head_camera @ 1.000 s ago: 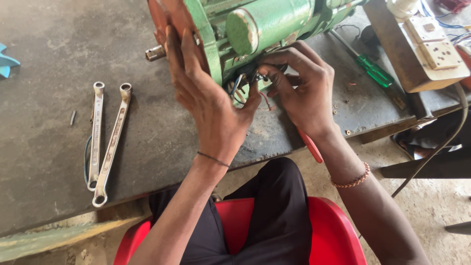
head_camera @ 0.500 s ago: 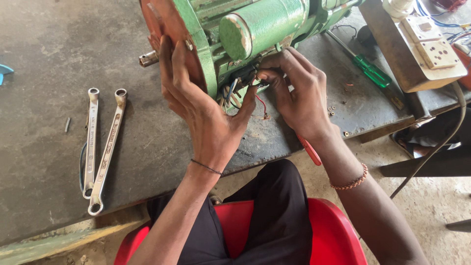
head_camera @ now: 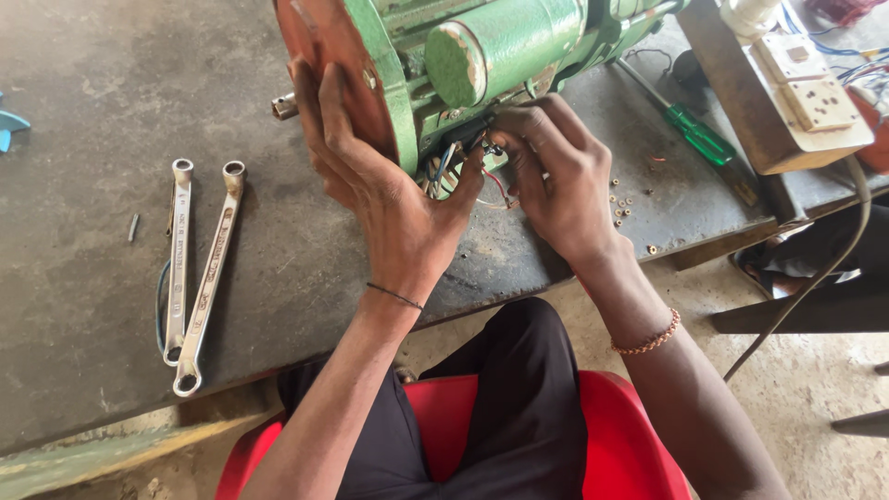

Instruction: The person repairs a green electric motor by stripping wire ends with pliers and connecting them to terminals in the junction box. They repeatedly twist, insert, and adjust the wires while holding the motor steady.

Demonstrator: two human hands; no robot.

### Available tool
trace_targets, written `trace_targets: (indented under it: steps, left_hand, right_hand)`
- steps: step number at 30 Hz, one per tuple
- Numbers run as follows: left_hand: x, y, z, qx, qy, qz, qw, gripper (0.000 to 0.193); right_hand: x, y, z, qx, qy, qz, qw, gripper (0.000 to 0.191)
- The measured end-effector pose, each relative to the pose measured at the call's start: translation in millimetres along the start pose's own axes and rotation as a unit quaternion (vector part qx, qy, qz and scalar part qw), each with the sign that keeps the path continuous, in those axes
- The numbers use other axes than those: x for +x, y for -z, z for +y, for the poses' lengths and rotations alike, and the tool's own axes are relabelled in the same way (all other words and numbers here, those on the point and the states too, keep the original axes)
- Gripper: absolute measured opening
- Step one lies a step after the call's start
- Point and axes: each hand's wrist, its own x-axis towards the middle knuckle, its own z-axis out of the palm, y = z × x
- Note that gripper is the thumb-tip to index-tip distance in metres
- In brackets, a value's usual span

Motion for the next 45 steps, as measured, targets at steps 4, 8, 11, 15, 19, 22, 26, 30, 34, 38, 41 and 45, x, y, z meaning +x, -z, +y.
trace_targets:
  steps: [4, 8, 11, 15, 19, 22, 26, 30, 34, 38, 41, 45]
  left_hand:
    - [3, 0, 1, 0.001, 0.003, -0.007, 1.000, 0.118]
    - [5, 6, 0, 0.022, -0.014, -0.008, 1.000, 0.115]
    - [6, 10, 1, 0.035, -0.018, -0.013, 0.999, 0.114]
    - [5, 11, 5, 0.030, 0.001, -0.014, 0.999, 0.113]
    - [3, 11, 7, 0.027, 0.007, -0.018, 0.999, 0.112]
    - [4, 9, 5, 0.029, 0.004, -0.010, 1.000, 0.111]
    - [3, 5, 4, 0.039, 0.015, -0.006, 0.999, 0.109]
    - [2, 3, 4, 0.026, 0.029, -0.006, 0.999, 0.110]
    - [4, 1, 3, 0.018, 0.007, 0.013, 1.000, 0.111]
    - [4, -3, 2, 0.026, 0.006, 0.022, 0.999, 0.109]
    - [1, -5, 3, 0.019, 0.014, 0.019, 1.000, 0.108]
    - [0, -7, 3, 0.030, 0.012, 0.026, 0.999, 0.112]
  right_hand:
    - [-1, 3, -1, -0.034, 0.062, -0.010, 0.997, 0.023]
    - [0, 7, -10, -0.051, 0.008, -0.026, 0.998, 0.015]
    - [1, 9, -15, -0.010, -0.051, -0.040, 0.998, 0.011]
    - [5, 12, -13, 0.045, -0.171, -0.103, 0.979, 0.014]
    - [13, 16, -9, 0.272, -0.323, -0.142, 0.895, 0.013]
    - [14, 27, -10, 0.211, -0.261, -0.159, 0.929, 0.015]
    - [8, 36, -15, -0.077, -0.037, -0.140, 0.986, 0.026]
    - [14, 38, -7, -0.199, 0.191, -0.131, 0.952, 0.036]
    - [26, 46, 4, -0.240, 0.287, -0.157, 0.914, 0.039]
    - [31, 49, 9, -0.241, 0.329, -0.158, 0.899, 0.036]
    - [27, 46, 10, -0.237, 0.310, -0.157, 0.907, 0.028]
    - [16, 34, 10, -0.263, 0.227, -0.173, 0.922, 0.021]
